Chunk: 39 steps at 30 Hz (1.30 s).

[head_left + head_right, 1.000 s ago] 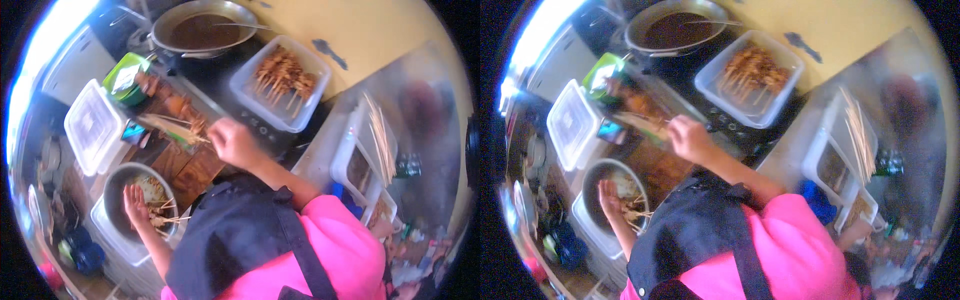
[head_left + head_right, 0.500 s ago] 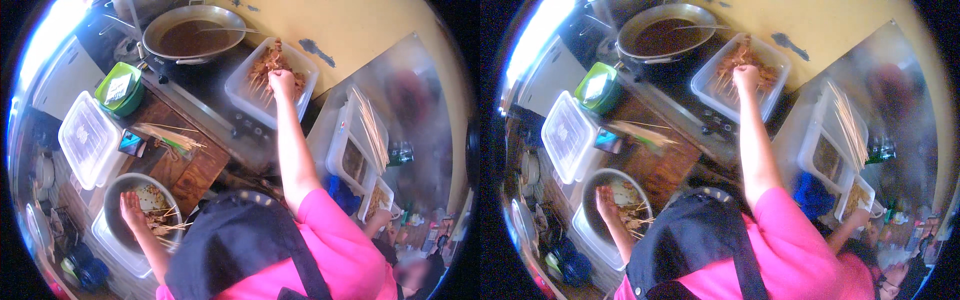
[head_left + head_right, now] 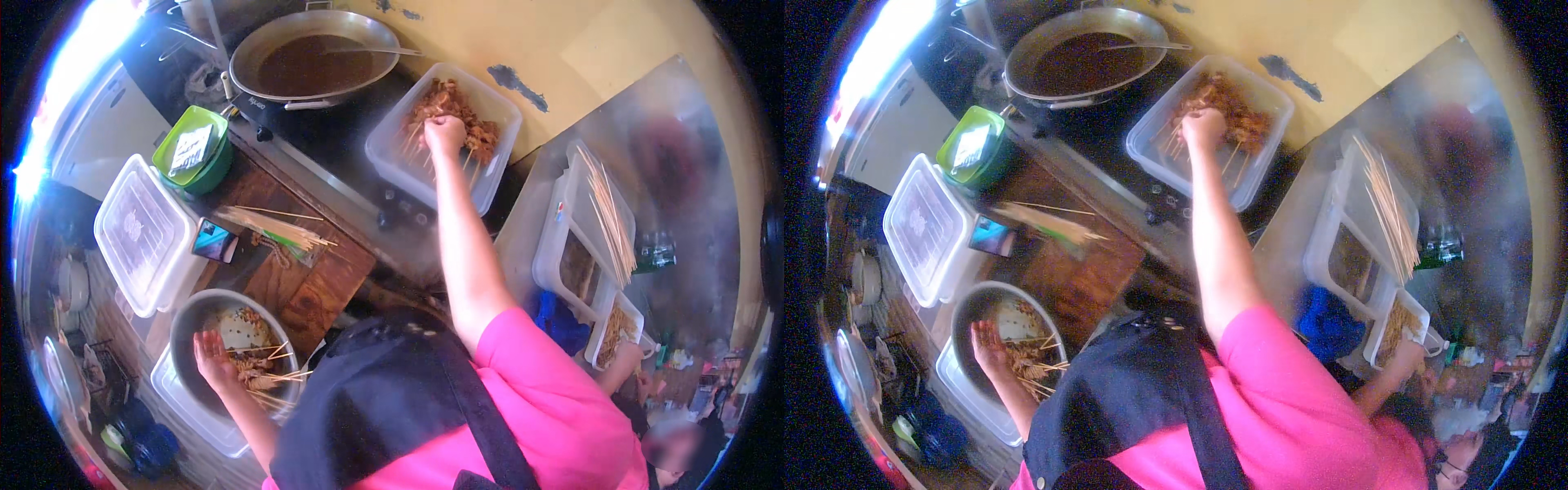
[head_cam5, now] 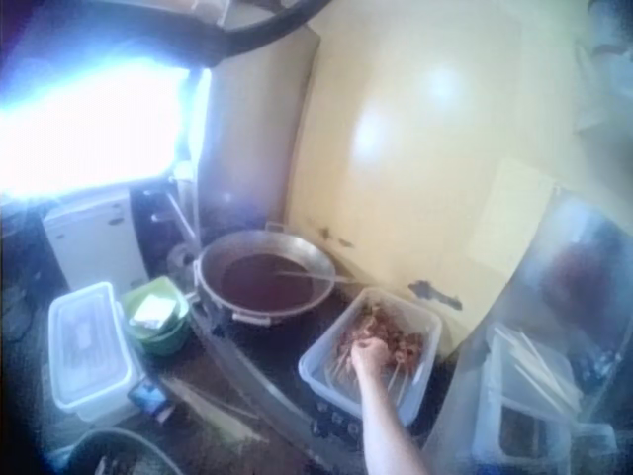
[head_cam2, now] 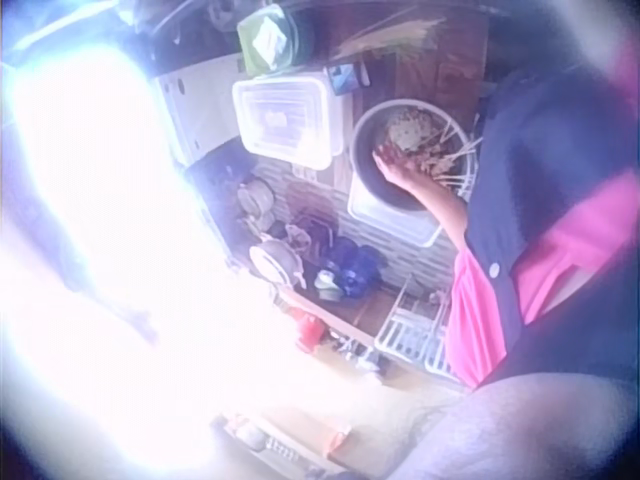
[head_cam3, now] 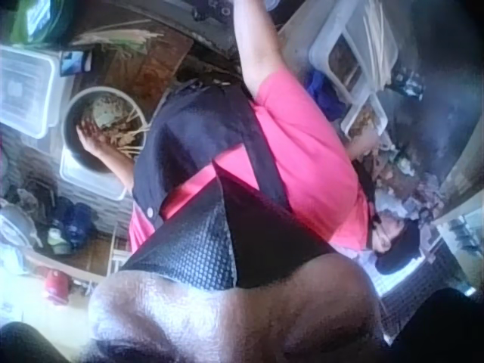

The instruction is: The person dips skewers of meat into a bowl of liquid seasoning, turning the skewers to coat them, and then places the seasoned skewers into a container.

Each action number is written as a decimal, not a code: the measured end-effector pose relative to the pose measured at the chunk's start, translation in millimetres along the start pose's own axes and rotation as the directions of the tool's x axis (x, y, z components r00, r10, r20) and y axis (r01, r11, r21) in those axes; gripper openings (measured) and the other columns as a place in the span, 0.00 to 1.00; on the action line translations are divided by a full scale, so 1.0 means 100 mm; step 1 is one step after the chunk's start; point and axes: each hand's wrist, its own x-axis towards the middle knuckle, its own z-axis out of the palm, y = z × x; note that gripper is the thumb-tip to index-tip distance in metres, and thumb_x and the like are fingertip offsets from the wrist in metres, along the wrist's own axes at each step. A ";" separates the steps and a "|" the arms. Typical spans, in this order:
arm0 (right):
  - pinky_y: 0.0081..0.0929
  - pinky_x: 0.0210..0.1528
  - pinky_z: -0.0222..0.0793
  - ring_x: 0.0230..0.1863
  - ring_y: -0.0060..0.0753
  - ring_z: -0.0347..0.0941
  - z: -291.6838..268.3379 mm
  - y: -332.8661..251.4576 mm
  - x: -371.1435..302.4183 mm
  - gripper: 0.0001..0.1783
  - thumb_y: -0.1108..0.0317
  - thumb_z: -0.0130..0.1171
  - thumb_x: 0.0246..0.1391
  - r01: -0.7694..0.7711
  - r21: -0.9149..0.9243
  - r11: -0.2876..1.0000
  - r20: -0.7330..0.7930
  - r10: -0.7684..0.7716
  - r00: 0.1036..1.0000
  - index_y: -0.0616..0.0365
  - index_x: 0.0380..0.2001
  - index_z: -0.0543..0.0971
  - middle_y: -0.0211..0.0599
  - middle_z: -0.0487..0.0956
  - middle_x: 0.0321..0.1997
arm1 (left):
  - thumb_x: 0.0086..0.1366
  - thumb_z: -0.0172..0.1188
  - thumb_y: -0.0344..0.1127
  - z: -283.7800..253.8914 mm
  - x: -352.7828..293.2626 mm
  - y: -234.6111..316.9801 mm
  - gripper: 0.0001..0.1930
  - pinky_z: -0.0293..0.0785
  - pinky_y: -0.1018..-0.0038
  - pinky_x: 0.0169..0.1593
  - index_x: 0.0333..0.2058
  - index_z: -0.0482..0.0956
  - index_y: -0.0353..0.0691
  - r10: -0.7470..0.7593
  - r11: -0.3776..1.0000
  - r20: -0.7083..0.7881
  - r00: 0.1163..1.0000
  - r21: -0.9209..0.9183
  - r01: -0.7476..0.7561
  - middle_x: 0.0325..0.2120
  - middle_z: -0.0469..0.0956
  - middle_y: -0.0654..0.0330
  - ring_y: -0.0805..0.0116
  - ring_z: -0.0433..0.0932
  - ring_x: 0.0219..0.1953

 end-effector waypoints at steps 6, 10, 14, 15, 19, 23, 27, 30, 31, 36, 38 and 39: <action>0.23 0.15 0.69 0.10 0.27 0.71 -0.04 0.15 0.18 0.13 0.68 0.56 0.45 -0.044 -0.154 0.987 0.113 0.061 0.992 0.65 0.14 0.75 0.38 0.73 0.10 | 0.61 0.50 0.38 0.05 0.00 -0.03 0.19 0.67 0.69 0.49 0.50 0.64 0.38 -0.003 1.000 0.065 0.998 -0.027 0.004 0.41 0.70 0.57 0.63 0.70 0.43; 0.24 0.14 0.67 0.10 0.28 0.70 0.07 0.14 0.20 0.14 0.65 0.56 0.46 0.109 -0.365 0.925 0.161 -0.052 0.986 0.65 0.15 0.76 0.40 0.73 0.09 | 0.61 0.50 0.38 0.07 0.02 -0.06 0.19 0.67 0.69 0.49 0.50 0.64 0.38 0.015 0.999 0.093 0.996 0.030 -0.017 0.41 0.69 0.57 0.63 0.70 0.44; 0.29 0.19 0.69 0.11 0.35 0.71 0.06 0.41 0.28 0.15 0.63 0.58 0.45 0.362 -0.570 0.738 0.200 -0.302 0.932 0.65 0.15 0.76 0.44 0.72 0.09 | 0.61 0.50 0.38 0.07 0.00 -0.08 0.20 0.67 0.68 0.50 0.51 0.63 0.37 0.012 1.000 0.130 0.991 0.022 -0.015 0.42 0.68 0.56 0.62 0.69 0.46; 0.32 0.26 0.70 0.16 0.40 0.73 0.03 0.37 0.18 0.15 0.63 0.59 0.43 0.316 -0.540 0.780 0.182 -0.258 0.949 0.65 0.15 0.76 0.46 0.74 0.12 | 0.61 0.50 0.38 0.06 -0.02 -0.06 0.20 0.67 0.68 0.50 0.51 0.63 0.37 0.015 1.000 0.130 0.991 0.025 -0.018 0.42 0.68 0.56 0.62 0.69 0.46; 0.33 0.31 0.70 0.23 0.42 0.75 -0.17 0.34 -0.03 0.14 0.62 0.61 0.41 0.392 -0.390 0.833 0.121 -0.376 0.919 0.64 0.15 0.76 0.48 0.76 0.17 | 0.61 0.51 0.39 0.03 -0.08 -0.02 0.21 0.66 0.68 0.51 0.51 0.62 0.37 0.011 1.000 0.080 0.997 0.025 -0.013 0.42 0.69 0.56 0.62 0.69 0.46; 0.34 0.35 0.70 0.30 0.45 0.75 -0.25 0.43 0.04 0.14 0.61 0.62 0.39 0.263 -0.523 0.811 -0.006 -0.312 0.950 0.63 0.19 0.76 0.49 0.76 0.21 | 0.61 0.51 0.39 0.00 -0.08 -0.02 0.21 0.67 0.68 0.50 0.51 0.62 0.37 0.022 1.000 0.092 0.995 0.013 -0.023 0.42 0.68 0.57 0.61 0.69 0.45; 0.32 0.30 0.71 0.24 0.40 0.76 -0.29 0.38 0.04 0.13 0.62 0.61 0.40 0.350 -0.518 0.780 0.057 -0.376 0.925 0.62 0.22 0.77 0.45 0.77 0.20 | 0.61 0.51 0.38 -0.03 -0.04 -0.04 0.21 0.66 0.68 0.51 0.51 0.63 0.38 0.019 1.000 0.135 0.991 0.012 -0.021 0.42 0.68 0.57 0.61 0.69 0.45; 0.27 0.22 0.71 0.17 0.30 0.74 -0.44 0.20 -0.04 0.11 0.63 0.61 0.42 0.141 -0.283 0.949 0.375 -0.025 0.927 0.61 0.24 0.77 0.40 0.77 0.19 | 0.61 0.50 0.38 0.05 -0.15 -0.06 0.20 0.65 0.68 0.52 0.51 0.63 0.38 0.011 1.000 0.157 0.988 0.023 -0.015 0.43 0.68 0.56 0.61 0.69 0.45; 0.29 0.25 0.70 0.17 0.29 0.74 -0.46 0.39 0.11 0.13 0.61 0.62 0.40 0.290 -0.303 0.908 0.332 -0.184 0.925 0.61 0.23 0.78 0.39 0.77 0.17 | 0.61 0.50 0.38 0.11 -0.19 -0.08 0.20 0.65 0.68 0.51 0.51 0.63 0.38 0.007 0.999 0.125 0.992 0.033 -0.011 0.44 0.68 0.55 0.60 0.69 0.46; 0.20 0.14 0.70 0.15 0.24 0.72 -0.61 0.41 0.52 0.12 0.62 0.60 0.45 0.328 -0.447 0.832 0.281 -0.218 0.935 0.61 0.27 0.78 0.36 0.76 0.19 | 0.63 0.46 0.38 -0.21 -0.01 -0.04 0.21 0.60 0.67 0.55 0.53 0.61 0.37 0.010 1.000 0.031 0.999 0.011 -0.010 0.50 0.64 0.50 0.58 0.65 0.51; 0.21 0.17 0.72 0.17 0.24 0.73 -0.49 0.32 0.42 0.15 0.57 0.60 0.45 0.239 -0.435 0.868 0.393 -0.056 0.918 0.58 0.30 0.78 0.34 0.77 0.23 | 0.63 0.45 0.39 -0.31 0.04 -0.04 0.22 0.59 0.69 0.55 0.53 0.60 0.36 -0.025 1.000 0.056 0.998 0.002 0.025 0.53 0.61 0.47 0.56 0.64 0.52; 0.18 0.17 0.70 0.16 0.22 0.71 -0.58 0.52 0.58 0.15 0.55 0.60 0.45 0.220 -0.393 0.893 0.464 -0.014 0.886 0.55 0.30 0.79 0.31 0.76 0.20 | 0.63 0.46 0.39 -0.15 -0.02 0.00 0.21 0.61 0.69 0.54 0.53 0.61 0.36 -0.045 0.999 0.032 0.998 0.013 0.045 0.51 0.63 0.47 0.57 0.66 0.51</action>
